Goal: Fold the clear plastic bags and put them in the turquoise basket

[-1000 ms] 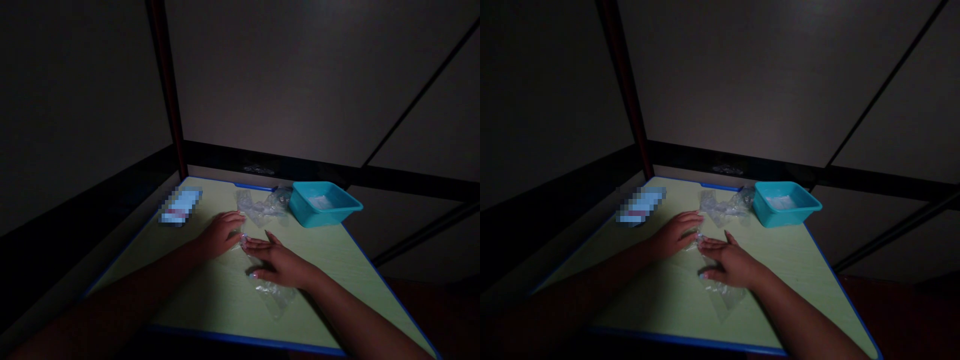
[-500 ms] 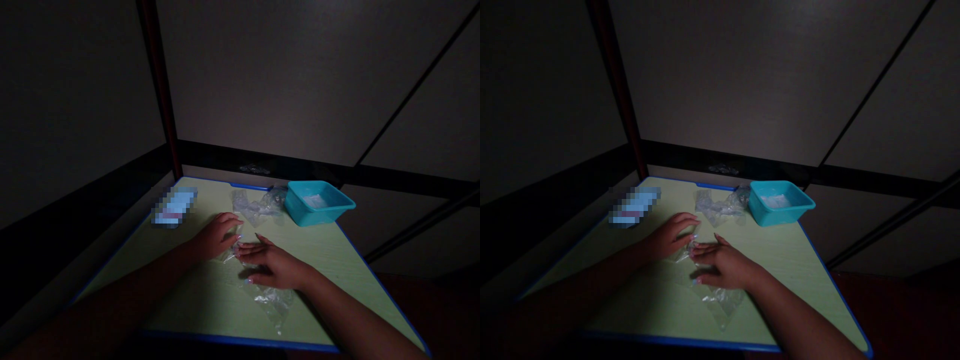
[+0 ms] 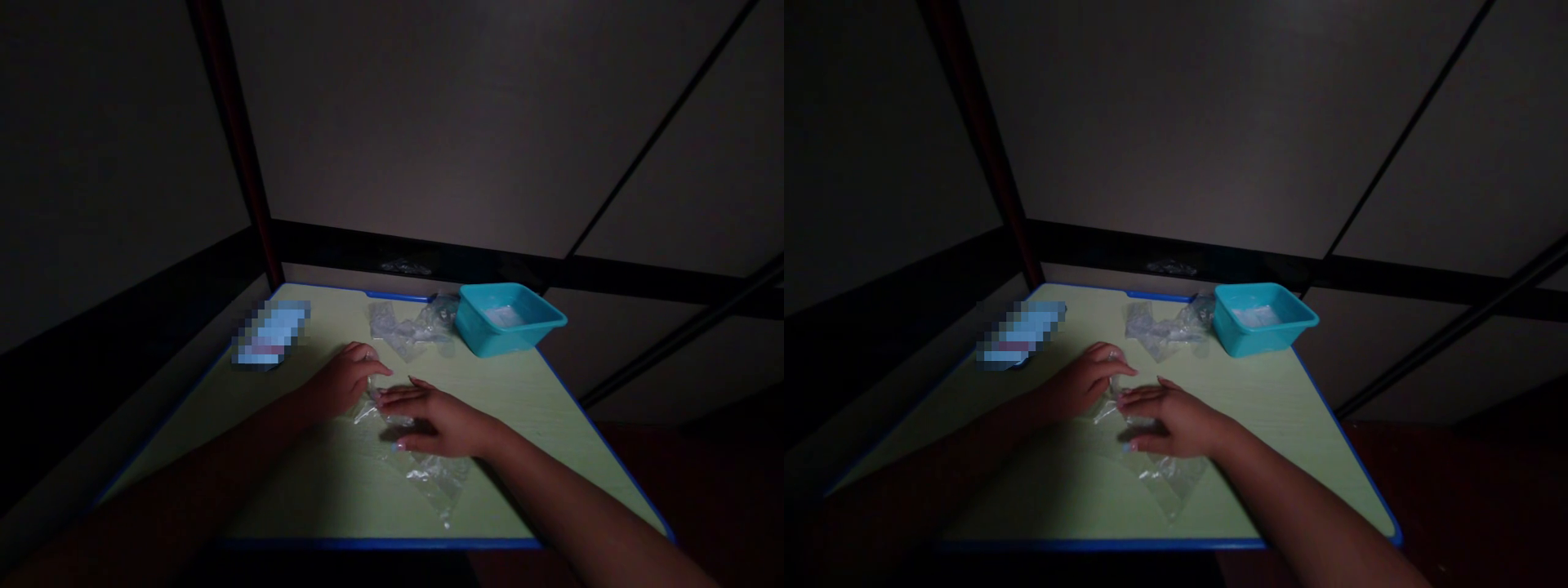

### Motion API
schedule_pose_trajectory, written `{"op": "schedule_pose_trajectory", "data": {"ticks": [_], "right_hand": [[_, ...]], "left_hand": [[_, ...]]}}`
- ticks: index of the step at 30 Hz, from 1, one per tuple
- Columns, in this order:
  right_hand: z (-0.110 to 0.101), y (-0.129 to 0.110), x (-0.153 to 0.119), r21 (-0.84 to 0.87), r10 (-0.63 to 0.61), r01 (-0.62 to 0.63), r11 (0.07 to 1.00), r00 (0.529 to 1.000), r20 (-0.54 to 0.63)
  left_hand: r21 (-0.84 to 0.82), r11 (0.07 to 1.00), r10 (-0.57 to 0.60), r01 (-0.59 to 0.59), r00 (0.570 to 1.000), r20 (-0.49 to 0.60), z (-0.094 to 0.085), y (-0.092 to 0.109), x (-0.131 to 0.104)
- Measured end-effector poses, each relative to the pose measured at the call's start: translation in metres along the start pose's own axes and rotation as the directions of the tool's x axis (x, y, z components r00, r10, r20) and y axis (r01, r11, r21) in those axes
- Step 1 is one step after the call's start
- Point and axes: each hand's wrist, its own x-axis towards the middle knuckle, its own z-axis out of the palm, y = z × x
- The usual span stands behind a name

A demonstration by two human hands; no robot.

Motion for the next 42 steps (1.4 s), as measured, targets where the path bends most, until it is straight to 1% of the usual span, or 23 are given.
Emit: {"op": "schedule_pose_trajectory", "data": {"ticks": [4, 5, 7, 10, 14, 16, 19, 21, 23, 26, 29, 35, 36, 38, 40, 42], "right_hand": [[0.001, 0.002, 0.002, 0.095, -0.124, 0.134, 0.986, 0.987, -0.103], [0.001, 0.002, 0.002, 0.124, -0.142, 0.158, 0.980, 0.981, -0.130], [0.002, 0.003, 0.002, 0.187, -0.137, 0.171, 0.967, 0.973, -0.184], [0.001, 0.005, 0.002, 0.260, -0.071, 0.141, 0.955, 0.963, -0.261], [0.000, 0.011, 0.003, 0.259, 0.026, 0.075, 0.963, 0.930, -0.366], [-0.001, 0.012, 0.004, 0.252, 0.073, 0.029, 0.967, 0.918, -0.390], [-0.002, 0.011, 0.004, 0.212, 0.095, -0.006, 0.977, 0.906, -0.412], [-0.003, 0.009, 0.004, 0.181, 0.111, -0.033, 0.983, 0.892, -0.439], [-0.004, 0.007, 0.004, 0.169, 0.153, -0.082, 0.982, 0.872, -0.465], [-0.007, 0.010, 0.003, 0.187, 0.237, -0.164, 0.969, 0.835, -0.497], [-0.011, 0.016, 0.002, 0.238, 0.320, -0.228, 0.944, 0.806, -0.499], [-0.017, 0.022, 0.000, 0.341, 0.446, -0.316, 0.885, 0.783, -0.433], [-0.018, 0.022, -0.001, 0.346, 0.456, -0.326, 0.880, 0.785, -0.419], [-0.021, 0.021, -0.002, 0.345, 0.458, -0.337, 0.876, 0.805, -0.377], [-0.023, 0.022, -0.004, 0.321, 0.447, -0.345, 0.882, 0.830, -0.335], [-0.024, 0.025, -0.006, 0.278, 0.439, -0.361, 0.890, 0.842, -0.313]], "left_hand": [[-0.016, 0.999, -0.029, 0.028, 0.999, -0.019, -0.001, -0.001, 0.000], [-0.022, 0.999, -0.039, 0.039, 0.999, -0.024, -0.002, -0.001, 0.001], [-0.042, 0.997, -0.062, 0.061, 0.998, -0.033, -0.003, 0.000, 0.002], [-0.099, 0.990, -0.109, 0.104, 0.993, -0.049, -0.005, 0.002, 0.004], [-0.166, 0.970, -0.195, 0.181, 0.978, -0.073, -0.009, 0.005, 0.006], [-0.190, 0.958, -0.234, 0.216, 0.969, -0.076, -0.011, 0.006, 0.007], [-0.221, 0.937, -0.292, 0.271, 0.954, -0.070, -0.012, 0.006, 0.008], [-0.230, 0.920, -0.342, 0.318, 0.937, -0.074, -0.013, 0.006, 0.008], [-0.235, 0.901, -0.393, 0.364, 0.915, -0.088, -0.014, 0.007, 0.009], [-0.262, 0.858, -0.481, 0.442, 0.870, -0.110, -0.016, 0.008, 0.009], [-0.288, 0.816, -0.551, 0.502, 0.825, -0.125, -0.017, 0.008, 0.010], [-0.286, 0.785, -0.605, 0.550, 0.780, -0.159, -0.020, 0.005, 0.011], [-0.287, 0.781, -0.611, 0.555, 0.773, -0.168, -0.020, 0.005, 0.011], [-0.289, 0.776, -0.620, 0.561, 0.763, -0.184, -0.021, 0.006, 0.012], [-0.293, 0.773, -0.625, 0.563, 0.756, -0.196, -0.022, 0.007, 0.013], [-0.298, 0.767, -0.632, 0.568, 0.747, -0.205, -0.024, 0.009, 0.012]]}}
